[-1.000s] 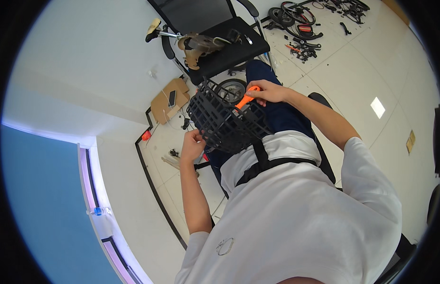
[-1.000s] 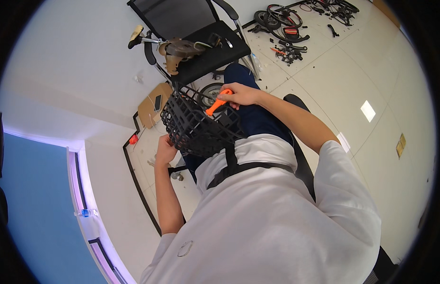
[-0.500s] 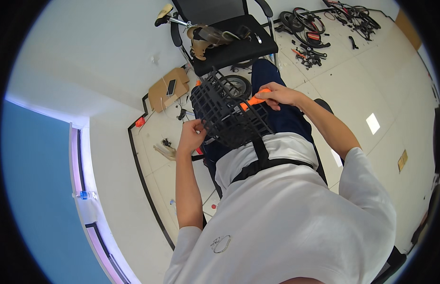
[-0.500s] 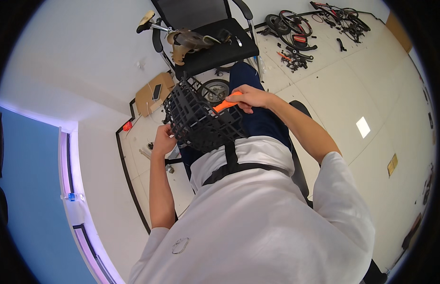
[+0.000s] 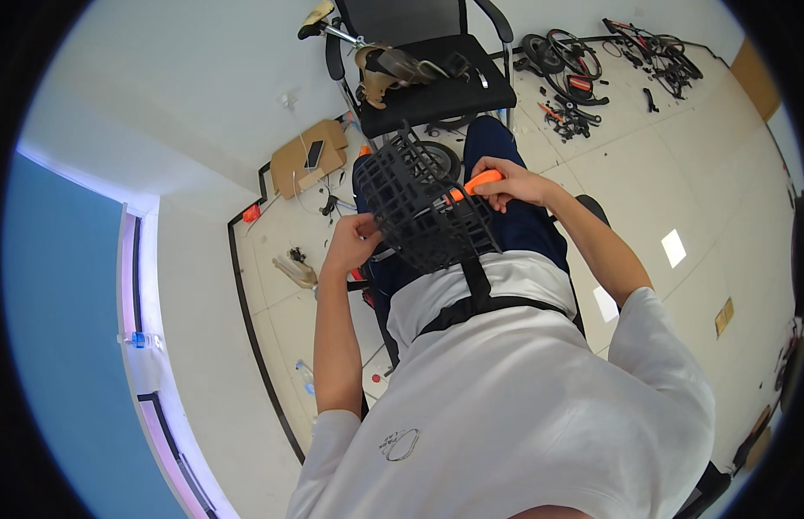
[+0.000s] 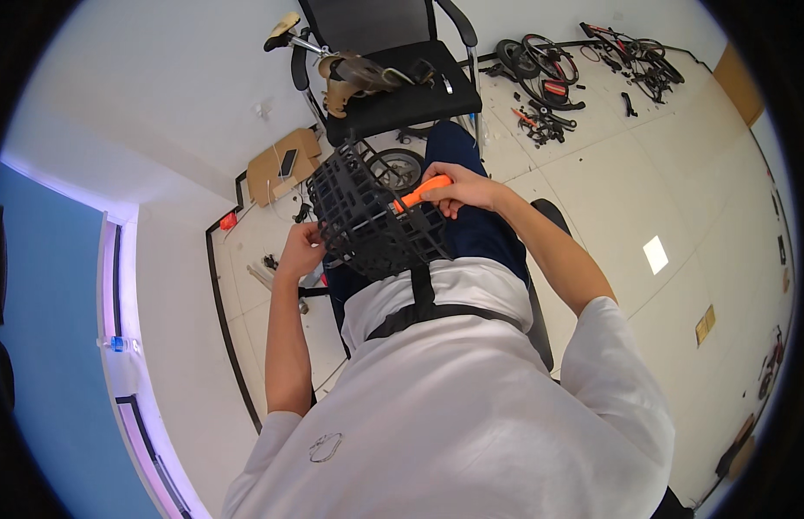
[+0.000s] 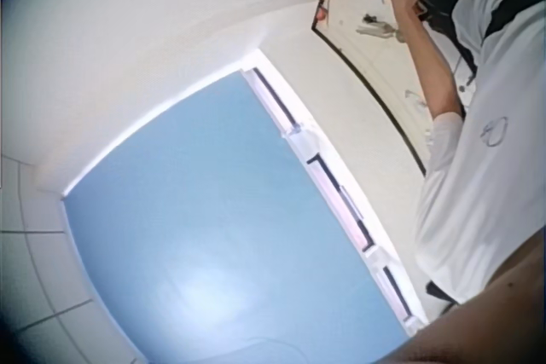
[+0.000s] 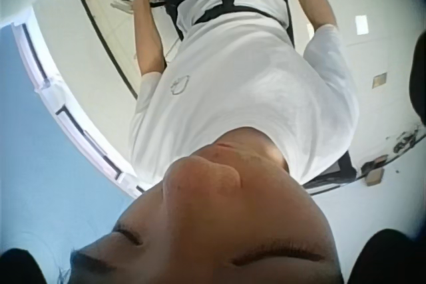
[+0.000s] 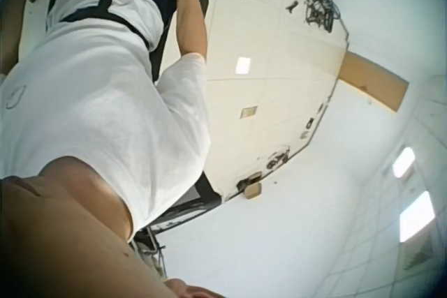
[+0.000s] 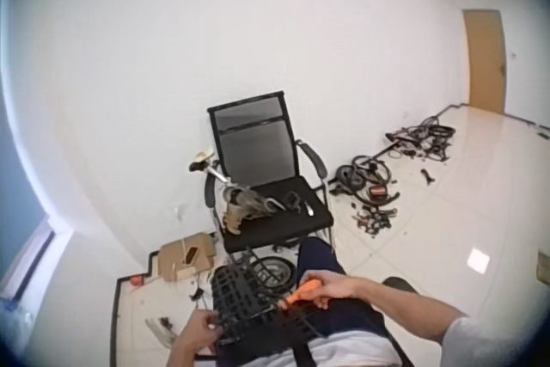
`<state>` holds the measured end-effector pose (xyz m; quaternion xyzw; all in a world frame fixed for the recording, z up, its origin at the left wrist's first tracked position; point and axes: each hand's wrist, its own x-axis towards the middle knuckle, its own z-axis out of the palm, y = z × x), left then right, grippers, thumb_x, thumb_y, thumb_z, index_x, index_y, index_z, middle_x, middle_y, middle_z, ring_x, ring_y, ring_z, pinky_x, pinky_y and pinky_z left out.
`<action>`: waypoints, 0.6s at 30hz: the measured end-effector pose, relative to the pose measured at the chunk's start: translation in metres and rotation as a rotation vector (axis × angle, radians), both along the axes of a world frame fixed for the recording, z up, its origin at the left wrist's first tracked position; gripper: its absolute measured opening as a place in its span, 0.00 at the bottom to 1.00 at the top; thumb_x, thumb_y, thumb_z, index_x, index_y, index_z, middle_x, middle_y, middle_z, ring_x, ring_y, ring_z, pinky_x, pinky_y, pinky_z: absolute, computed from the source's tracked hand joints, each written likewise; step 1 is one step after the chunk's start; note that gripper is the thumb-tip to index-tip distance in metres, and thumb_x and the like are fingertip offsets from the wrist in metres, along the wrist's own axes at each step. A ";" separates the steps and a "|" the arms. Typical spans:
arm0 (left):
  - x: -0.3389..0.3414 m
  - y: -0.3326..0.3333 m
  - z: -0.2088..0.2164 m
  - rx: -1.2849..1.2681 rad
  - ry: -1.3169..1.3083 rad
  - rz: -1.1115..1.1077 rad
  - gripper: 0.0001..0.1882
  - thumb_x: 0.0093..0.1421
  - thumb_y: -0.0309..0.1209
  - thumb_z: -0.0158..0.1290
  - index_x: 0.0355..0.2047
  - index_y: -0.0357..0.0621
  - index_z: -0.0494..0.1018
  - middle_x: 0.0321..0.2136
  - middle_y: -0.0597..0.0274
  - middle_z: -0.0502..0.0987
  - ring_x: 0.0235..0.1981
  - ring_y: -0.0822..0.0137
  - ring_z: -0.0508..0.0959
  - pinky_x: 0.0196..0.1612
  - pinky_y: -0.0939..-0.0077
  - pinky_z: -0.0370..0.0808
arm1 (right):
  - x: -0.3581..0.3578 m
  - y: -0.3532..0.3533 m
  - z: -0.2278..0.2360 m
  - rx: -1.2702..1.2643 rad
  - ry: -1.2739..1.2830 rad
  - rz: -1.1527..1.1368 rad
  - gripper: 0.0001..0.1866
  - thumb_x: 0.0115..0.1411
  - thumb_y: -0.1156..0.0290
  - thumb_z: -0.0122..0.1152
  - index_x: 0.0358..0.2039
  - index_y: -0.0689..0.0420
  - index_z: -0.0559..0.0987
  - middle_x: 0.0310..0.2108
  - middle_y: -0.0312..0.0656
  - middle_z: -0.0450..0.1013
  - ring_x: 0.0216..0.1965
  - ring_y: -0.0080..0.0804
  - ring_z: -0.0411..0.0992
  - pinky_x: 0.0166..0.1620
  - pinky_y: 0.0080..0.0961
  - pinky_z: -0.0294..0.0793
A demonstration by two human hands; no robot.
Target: The person sits and assembles a black plastic grid-like object using an orange-handled screwdriver. They repeatedly insert and tighten screws into the frame while holding the object on their lap.
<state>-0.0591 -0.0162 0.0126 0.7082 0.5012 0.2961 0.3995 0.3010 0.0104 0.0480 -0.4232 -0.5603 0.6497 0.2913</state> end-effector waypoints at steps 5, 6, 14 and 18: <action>0.006 -0.004 0.017 -0.038 0.078 0.004 0.02 0.52 0.18 0.55 0.26 0.33 0.72 0.18 0.62 0.75 0.21 0.77 0.71 0.27 0.77 0.68 | 0.006 0.010 -0.014 0.181 0.009 0.134 0.14 0.62 0.64 0.63 0.35 0.62 0.72 0.20 0.36 0.70 0.18 0.21 0.68 0.19 0.18 0.65; 0.008 -0.006 0.022 -0.051 0.067 0.013 0.02 0.52 0.18 0.55 0.26 0.33 0.73 0.17 0.63 0.75 0.21 0.77 0.71 0.27 0.77 0.68 | 0.006 0.011 -0.014 0.184 0.009 0.147 0.14 0.63 0.63 0.62 0.35 0.62 0.73 0.19 0.37 0.70 0.17 0.21 0.69 0.19 0.18 0.65; 0.002 -0.004 0.011 -0.042 0.080 0.014 0.02 0.52 0.18 0.54 0.27 0.33 0.74 0.17 0.63 0.75 0.21 0.77 0.69 0.26 0.77 0.68 | 0.007 0.008 0.000 -0.079 -0.100 0.145 0.18 0.64 0.58 0.60 0.30 0.62 0.74 0.17 0.37 0.71 0.13 0.21 0.67 0.19 0.17 0.64; 0.002 -0.001 0.008 -0.064 0.064 0.016 0.02 0.52 0.19 0.54 0.27 0.32 0.73 0.17 0.62 0.75 0.20 0.76 0.69 0.26 0.76 0.68 | 0.002 0.006 -0.006 -0.037 -0.004 0.111 0.14 0.62 0.62 0.61 0.33 0.60 0.72 0.18 0.36 0.70 0.13 0.21 0.67 0.18 0.17 0.63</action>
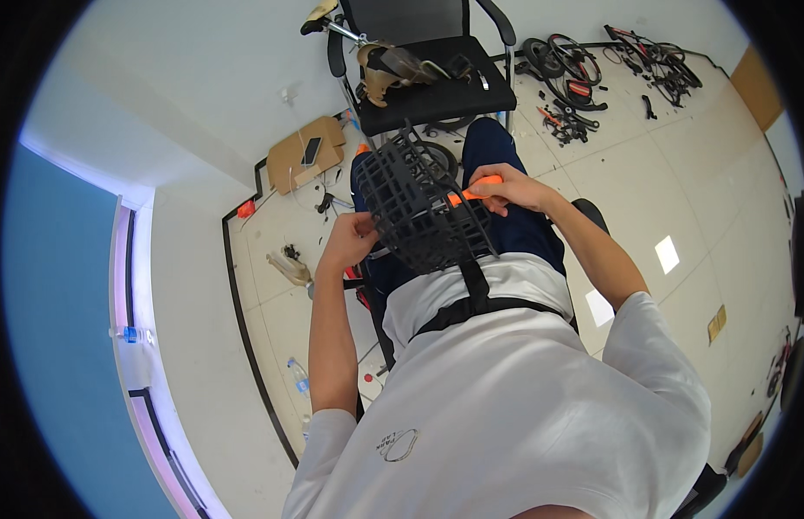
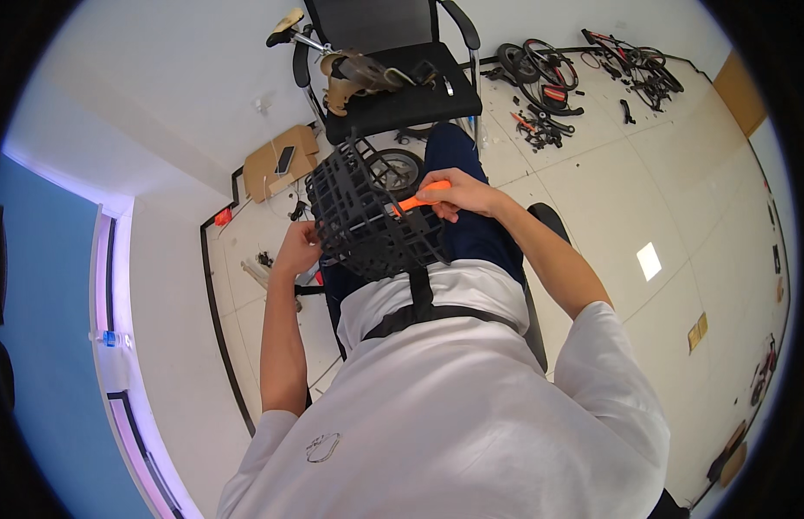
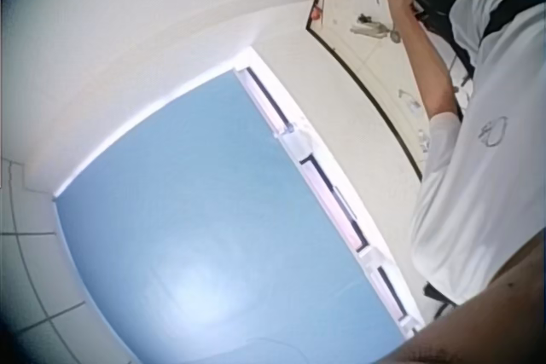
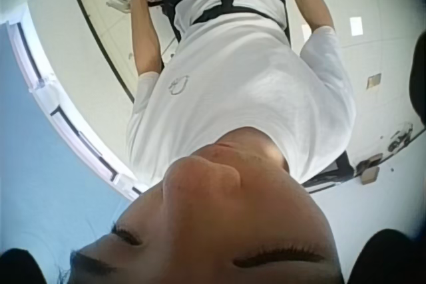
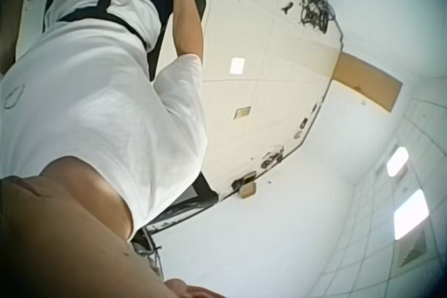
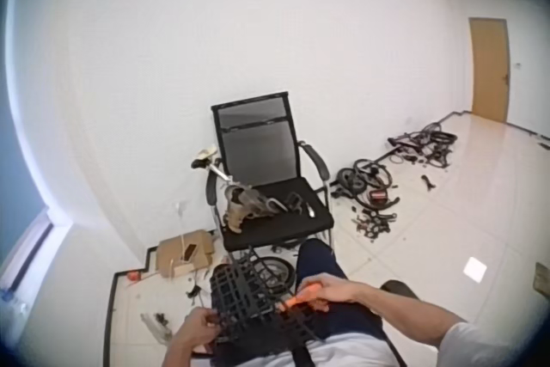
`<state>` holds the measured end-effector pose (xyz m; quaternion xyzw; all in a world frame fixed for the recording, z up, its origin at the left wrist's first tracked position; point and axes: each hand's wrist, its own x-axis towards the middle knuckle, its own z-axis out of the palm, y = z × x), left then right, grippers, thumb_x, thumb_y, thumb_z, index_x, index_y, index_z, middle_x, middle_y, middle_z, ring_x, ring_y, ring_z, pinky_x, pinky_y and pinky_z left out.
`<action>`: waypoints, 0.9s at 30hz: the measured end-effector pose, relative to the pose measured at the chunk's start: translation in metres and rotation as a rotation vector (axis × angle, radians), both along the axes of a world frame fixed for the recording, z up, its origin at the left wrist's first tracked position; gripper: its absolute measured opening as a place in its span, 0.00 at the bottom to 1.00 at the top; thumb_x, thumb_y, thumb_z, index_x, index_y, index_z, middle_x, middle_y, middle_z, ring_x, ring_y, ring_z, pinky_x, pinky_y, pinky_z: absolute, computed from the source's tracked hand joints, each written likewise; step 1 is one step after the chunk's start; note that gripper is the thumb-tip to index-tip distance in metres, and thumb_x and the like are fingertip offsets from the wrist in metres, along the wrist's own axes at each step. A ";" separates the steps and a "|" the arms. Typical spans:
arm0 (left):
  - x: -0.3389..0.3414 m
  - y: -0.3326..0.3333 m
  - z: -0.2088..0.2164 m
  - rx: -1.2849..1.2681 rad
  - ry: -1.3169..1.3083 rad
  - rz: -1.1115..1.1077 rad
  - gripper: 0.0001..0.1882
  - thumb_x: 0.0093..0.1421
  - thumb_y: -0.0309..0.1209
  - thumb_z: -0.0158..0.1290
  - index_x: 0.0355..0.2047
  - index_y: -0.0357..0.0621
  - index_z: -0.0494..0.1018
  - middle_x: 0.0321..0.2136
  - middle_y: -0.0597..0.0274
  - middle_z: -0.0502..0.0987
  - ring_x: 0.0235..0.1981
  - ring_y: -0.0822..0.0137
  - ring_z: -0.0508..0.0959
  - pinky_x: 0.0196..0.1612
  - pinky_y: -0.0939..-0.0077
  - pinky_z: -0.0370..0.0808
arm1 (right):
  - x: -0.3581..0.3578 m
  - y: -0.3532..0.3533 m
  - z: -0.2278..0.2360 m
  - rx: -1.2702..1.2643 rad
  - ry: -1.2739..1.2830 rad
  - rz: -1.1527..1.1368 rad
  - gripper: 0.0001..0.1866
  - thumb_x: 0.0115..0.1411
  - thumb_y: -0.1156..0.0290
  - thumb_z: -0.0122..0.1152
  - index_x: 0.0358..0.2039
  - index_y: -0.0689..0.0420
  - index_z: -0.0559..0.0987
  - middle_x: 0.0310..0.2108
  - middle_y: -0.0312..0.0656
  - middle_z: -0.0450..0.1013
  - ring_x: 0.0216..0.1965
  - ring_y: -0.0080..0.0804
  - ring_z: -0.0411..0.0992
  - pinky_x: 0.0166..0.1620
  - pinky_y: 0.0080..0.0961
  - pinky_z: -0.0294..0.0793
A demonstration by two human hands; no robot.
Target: The person sits and assembles a black plastic grid-like object using an orange-handled screwdriver. They repeatedly insert and tighten screws into the frame while holding the object on their lap.
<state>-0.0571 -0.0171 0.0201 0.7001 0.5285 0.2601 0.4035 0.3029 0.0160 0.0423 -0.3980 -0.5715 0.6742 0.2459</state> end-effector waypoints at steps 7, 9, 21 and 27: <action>0.005 -0.005 0.014 -0.028 0.043 0.015 0.02 0.53 0.20 0.56 0.28 0.33 0.75 0.19 0.62 0.76 0.22 0.76 0.72 0.27 0.76 0.69 | 0.001 0.003 -0.006 0.172 0.010 0.023 0.14 0.58 0.72 0.65 0.39 0.59 0.70 0.21 0.35 0.68 0.15 0.18 0.64 0.19 0.17 0.61; 0.007 -0.006 0.015 -0.034 0.017 0.016 0.02 0.54 0.20 0.56 0.29 0.34 0.75 0.19 0.63 0.77 0.23 0.76 0.73 0.27 0.77 0.69 | 0.001 0.002 -0.003 0.191 -0.022 0.010 0.12 0.58 0.72 0.65 0.38 0.59 0.71 0.21 0.35 0.69 0.17 0.17 0.64 0.20 0.16 0.60; 0.004 -0.004 0.006 0.017 -0.143 0.028 0.03 0.53 0.17 0.56 0.29 0.35 0.76 0.21 0.67 0.77 0.23 0.80 0.71 0.25 0.80 0.66 | 0.000 0.001 -0.001 -0.098 0.050 -0.024 0.17 0.63 0.61 0.62 0.34 0.66 0.75 0.20 0.39 0.70 0.12 0.17 0.60 0.16 0.15 0.56; -0.001 -0.001 -0.003 -0.024 -0.130 0.003 0.04 0.54 0.18 0.57 0.31 0.35 0.76 0.24 0.65 0.79 0.25 0.78 0.74 0.29 0.80 0.70 | 0.000 0.004 0.000 -0.044 -0.020 0.005 0.15 0.61 0.63 0.63 0.34 0.65 0.76 0.21 0.38 0.72 0.15 0.18 0.65 0.19 0.17 0.62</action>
